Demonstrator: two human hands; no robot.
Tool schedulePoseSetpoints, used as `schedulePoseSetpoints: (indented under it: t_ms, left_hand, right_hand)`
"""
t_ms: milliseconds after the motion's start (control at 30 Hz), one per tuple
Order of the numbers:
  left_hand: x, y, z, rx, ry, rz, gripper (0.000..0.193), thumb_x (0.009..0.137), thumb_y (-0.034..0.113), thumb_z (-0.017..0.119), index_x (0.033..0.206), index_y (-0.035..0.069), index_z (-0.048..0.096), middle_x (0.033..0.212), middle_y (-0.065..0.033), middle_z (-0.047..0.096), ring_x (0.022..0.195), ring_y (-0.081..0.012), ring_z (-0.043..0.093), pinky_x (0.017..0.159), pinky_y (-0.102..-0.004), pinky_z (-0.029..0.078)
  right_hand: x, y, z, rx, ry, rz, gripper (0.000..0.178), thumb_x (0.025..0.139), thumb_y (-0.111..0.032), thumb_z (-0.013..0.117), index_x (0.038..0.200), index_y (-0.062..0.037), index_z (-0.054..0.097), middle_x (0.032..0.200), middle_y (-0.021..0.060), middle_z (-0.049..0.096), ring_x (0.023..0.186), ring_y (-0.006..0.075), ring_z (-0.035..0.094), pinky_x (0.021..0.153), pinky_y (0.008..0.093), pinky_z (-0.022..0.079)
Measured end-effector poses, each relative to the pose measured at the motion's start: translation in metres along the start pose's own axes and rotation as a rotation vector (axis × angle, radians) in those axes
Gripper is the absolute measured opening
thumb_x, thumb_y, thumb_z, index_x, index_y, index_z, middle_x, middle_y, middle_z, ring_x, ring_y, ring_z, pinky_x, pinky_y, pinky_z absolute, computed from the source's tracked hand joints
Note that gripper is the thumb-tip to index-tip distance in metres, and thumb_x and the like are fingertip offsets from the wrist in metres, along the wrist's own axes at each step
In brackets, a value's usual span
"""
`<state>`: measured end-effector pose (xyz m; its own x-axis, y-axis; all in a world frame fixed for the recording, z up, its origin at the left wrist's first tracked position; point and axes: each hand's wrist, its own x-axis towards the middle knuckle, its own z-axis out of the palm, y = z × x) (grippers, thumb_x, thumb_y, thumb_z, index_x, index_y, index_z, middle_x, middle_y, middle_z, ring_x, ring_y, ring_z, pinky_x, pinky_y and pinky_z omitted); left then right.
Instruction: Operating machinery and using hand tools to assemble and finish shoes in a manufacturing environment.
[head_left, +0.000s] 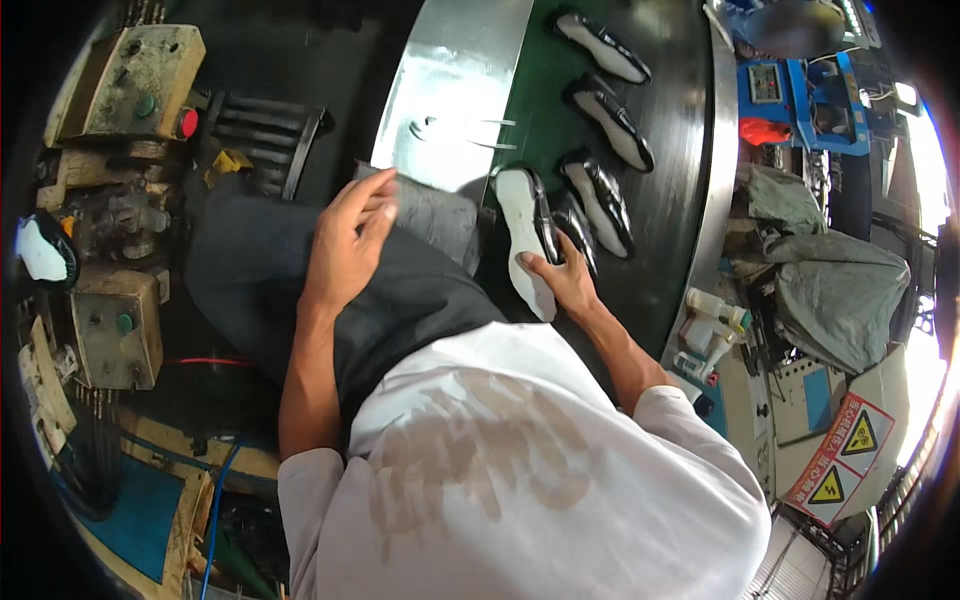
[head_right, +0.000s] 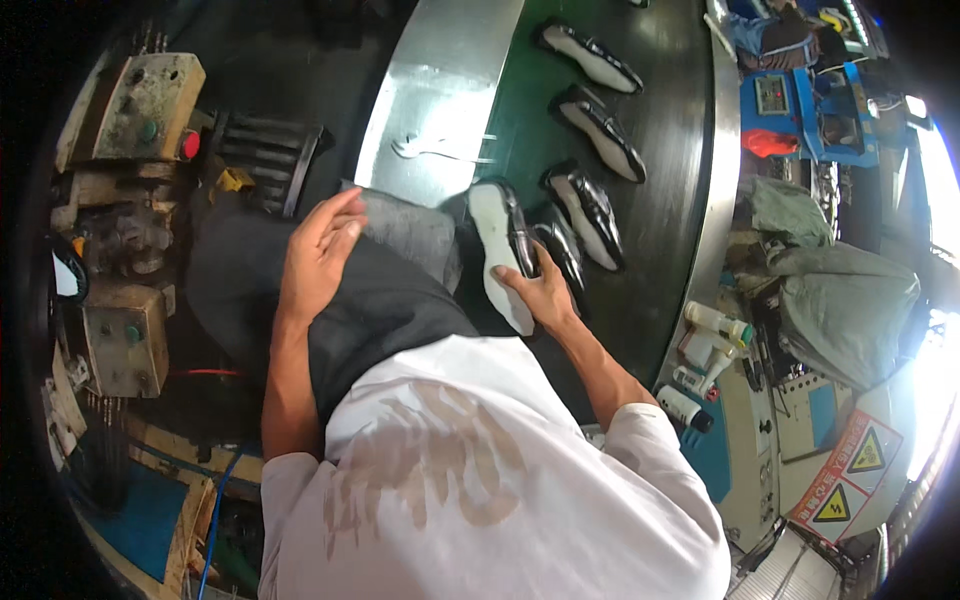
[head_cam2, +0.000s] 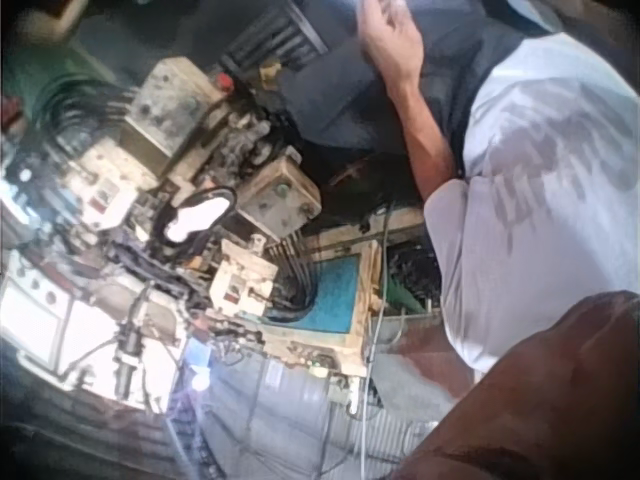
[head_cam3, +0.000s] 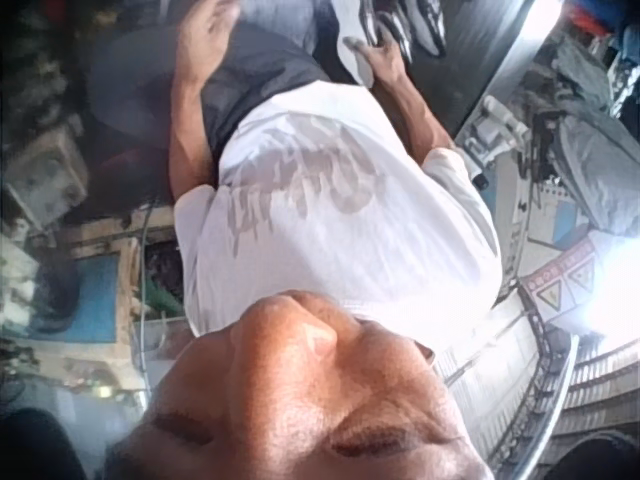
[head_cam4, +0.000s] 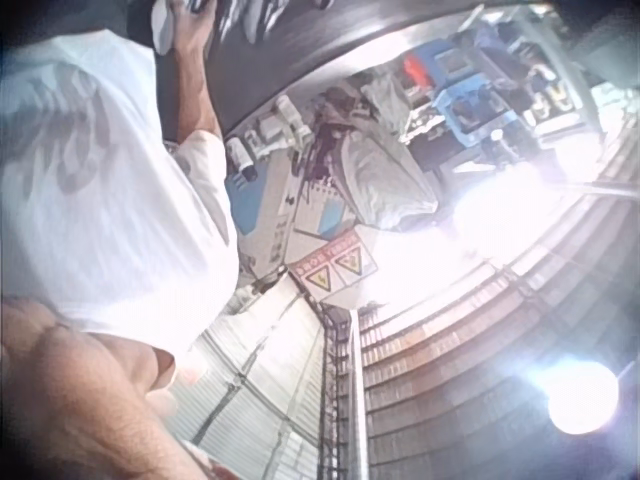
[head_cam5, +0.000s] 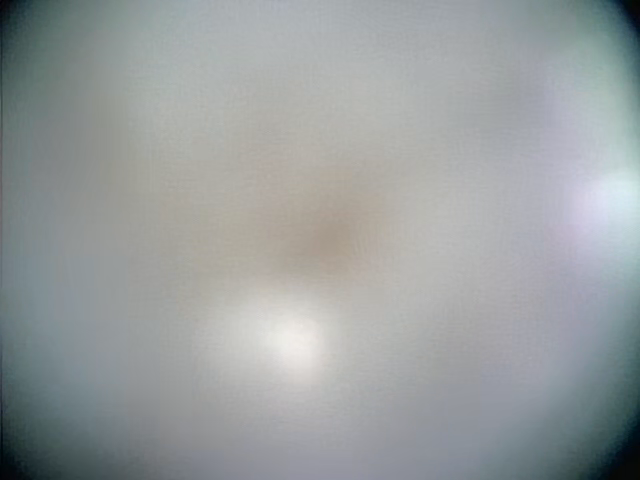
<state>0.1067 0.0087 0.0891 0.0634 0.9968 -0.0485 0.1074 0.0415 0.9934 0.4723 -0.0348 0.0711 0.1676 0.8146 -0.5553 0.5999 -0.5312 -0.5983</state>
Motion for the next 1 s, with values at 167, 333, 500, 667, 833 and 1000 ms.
schedulePoseSetpoints:
  t_ms: [167, 333, 500, 667, 833, 1000]
  left_hand:
    - [0.054, 0.041, -0.021, 0.031, 0.148, 0.179, 0.05, 0.106, 0.008, 0.07, 0.154, 0.003, 0.059, 0.143, -0.0148, 0.066, 0.122, -0.0224, 0.07, 0.101, -0.0358, 0.059]
    - [0.026, 0.036, -0.109, 0.506, 0.636, 0.294, 0.02, 0.105, 0.016, 0.072, 0.114, -0.002, 0.075, 0.102, -0.0209, 0.075, 0.09, -0.0414, 0.073, 0.077, -0.0434, 0.058]
    - [-0.056, 0.028, -0.147, 0.696, 0.836, 0.125, 0.02, 0.106, 0.015, 0.072, 0.116, -0.002, 0.076, 0.104, -0.0196, 0.076, 0.091, -0.0387, 0.075, 0.078, -0.0416, 0.059]
    - [-0.104, -0.021, -0.131, -0.165, 0.87, 0.054, 0.043, 0.113, 0.025, 0.064, 0.149, 0.002, 0.064, 0.141, -0.0127, 0.072, 0.127, -0.0244, 0.068, 0.11, -0.035, 0.052]
    - [-0.098, -0.037, -0.068, -0.605, 1.03, -0.007, 0.07, 0.12, 0.046, 0.041, 0.174, 0.005, 0.027, 0.175, -0.0122, 0.036, 0.16, -0.0252, 0.034, 0.133, -0.0386, 0.024]
    - [-0.102, -0.041, -0.069, -0.198, 0.976, -0.097, 0.072, 0.12, 0.043, 0.042, 0.175, 0.004, 0.02, 0.179, -0.0144, 0.027, 0.165, -0.0275, 0.027, 0.134, -0.0392, 0.021]
  right_hand:
    - [0.004, -0.16, 0.025, 0.092, -0.283, -0.231, 0.098, 0.087, -0.048, 0.089, 0.156, 0.0092, 0.05, 0.136, 0.0232, 0.072, 0.121, 0.0253, 0.071, 0.105, 0.0374, 0.056]
    - [-0.013, -0.239, 0.108, -0.111, -0.514, -0.46, 0.103, 0.087, -0.052, 0.089, 0.16, 0.0063, 0.047, 0.149, 0.029, 0.063, 0.139, 0.0352, 0.063, 0.117, 0.043, 0.048]
    - [-0.001, -0.273, 0.189, -0.135, -0.683, -1.059, 0.11, 0.089, -0.038, 0.089, 0.171, 0.0007, 0.027, 0.167, 0.0327, 0.04, 0.156, 0.0388, 0.044, 0.127, 0.0444, 0.039]
    - [0.01, -0.297, 0.24, 0.019, -0.965, -0.882, 0.101, 0.094, -0.02, 0.088, 0.173, -0.0036, 0.027, 0.16, 0.0217, 0.054, 0.147, 0.0265, 0.054, 0.123, 0.0384, 0.043]
    - [-0.011, -0.287, 0.246, -0.027, -0.935, -0.912, 0.096, 0.096, -0.019, 0.086, 0.172, -0.0019, 0.03, 0.159, 0.0218, 0.055, 0.148, 0.0278, 0.052, 0.124, 0.0401, 0.042]
    - [-0.007, -0.268, 0.255, -0.028, -0.863, -0.976, 0.095, 0.096, -0.019, 0.084, 0.171, -0.0007, 0.03, 0.16, 0.0217, 0.055, 0.149, 0.029, 0.052, 0.125, 0.0404, 0.039]
